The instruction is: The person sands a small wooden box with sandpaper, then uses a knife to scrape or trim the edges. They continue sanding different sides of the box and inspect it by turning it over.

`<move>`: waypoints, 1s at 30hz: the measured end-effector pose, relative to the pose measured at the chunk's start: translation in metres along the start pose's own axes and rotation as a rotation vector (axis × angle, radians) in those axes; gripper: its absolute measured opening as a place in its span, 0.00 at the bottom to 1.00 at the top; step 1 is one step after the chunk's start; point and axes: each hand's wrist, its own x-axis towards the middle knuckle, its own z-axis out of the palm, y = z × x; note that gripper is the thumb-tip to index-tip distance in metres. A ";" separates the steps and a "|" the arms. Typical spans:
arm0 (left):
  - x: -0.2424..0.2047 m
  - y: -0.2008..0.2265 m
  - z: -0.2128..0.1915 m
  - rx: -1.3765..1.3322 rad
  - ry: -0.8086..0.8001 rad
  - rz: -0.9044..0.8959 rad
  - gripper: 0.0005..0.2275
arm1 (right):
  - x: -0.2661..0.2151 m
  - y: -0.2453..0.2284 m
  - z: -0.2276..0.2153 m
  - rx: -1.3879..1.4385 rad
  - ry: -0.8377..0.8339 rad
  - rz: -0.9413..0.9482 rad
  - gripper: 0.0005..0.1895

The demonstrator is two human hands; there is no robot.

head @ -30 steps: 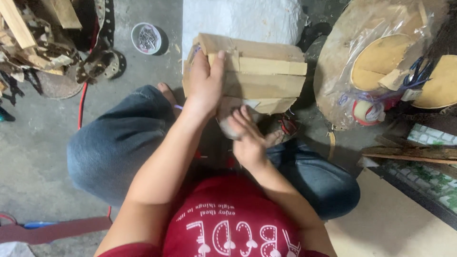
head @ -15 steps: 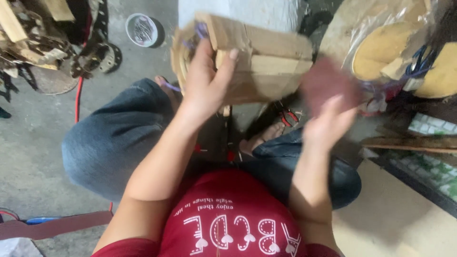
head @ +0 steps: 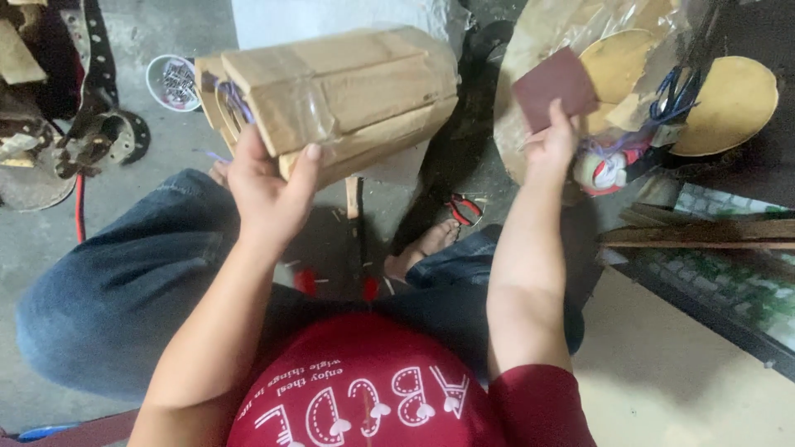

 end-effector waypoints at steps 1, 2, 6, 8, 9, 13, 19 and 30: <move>0.001 0.000 0.005 0.001 -0.001 0.001 0.13 | -0.003 -0.017 0.011 0.002 0.000 0.000 0.26; 0.001 -0.001 0.007 -0.037 0.017 -0.030 0.12 | -0.007 -0.031 0.021 0.042 0.026 -0.051 0.25; -0.008 -0.039 0.000 -0.087 0.059 -0.094 0.12 | 0.086 -0.040 -0.019 -0.074 0.160 -0.269 0.25; -0.002 -0.029 -0.001 -0.086 0.067 -0.079 0.11 | 0.057 -0.049 -0.018 -0.583 0.422 -0.475 0.39; 0.000 -0.024 0.000 -0.099 0.064 -0.059 0.11 | 0.042 -0.057 -0.019 -1.094 0.689 -0.691 0.57; -0.008 -0.026 -0.008 -0.054 0.130 -0.086 0.11 | -0.013 -0.010 -0.021 -0.850 0.687 -1.312 0.23; -0.010 -0.007 -0.004 -0.062 0.186 -0.189 0.09 | -0.130 0.175 -0.017 -0.897 0.132 -0.953 0.05; -0.013 -0.006 -0.012 -0.104 0.148 -0.251 0.08 | -0.196 0.178 0.042 -0.151 0.333 0.147 0.34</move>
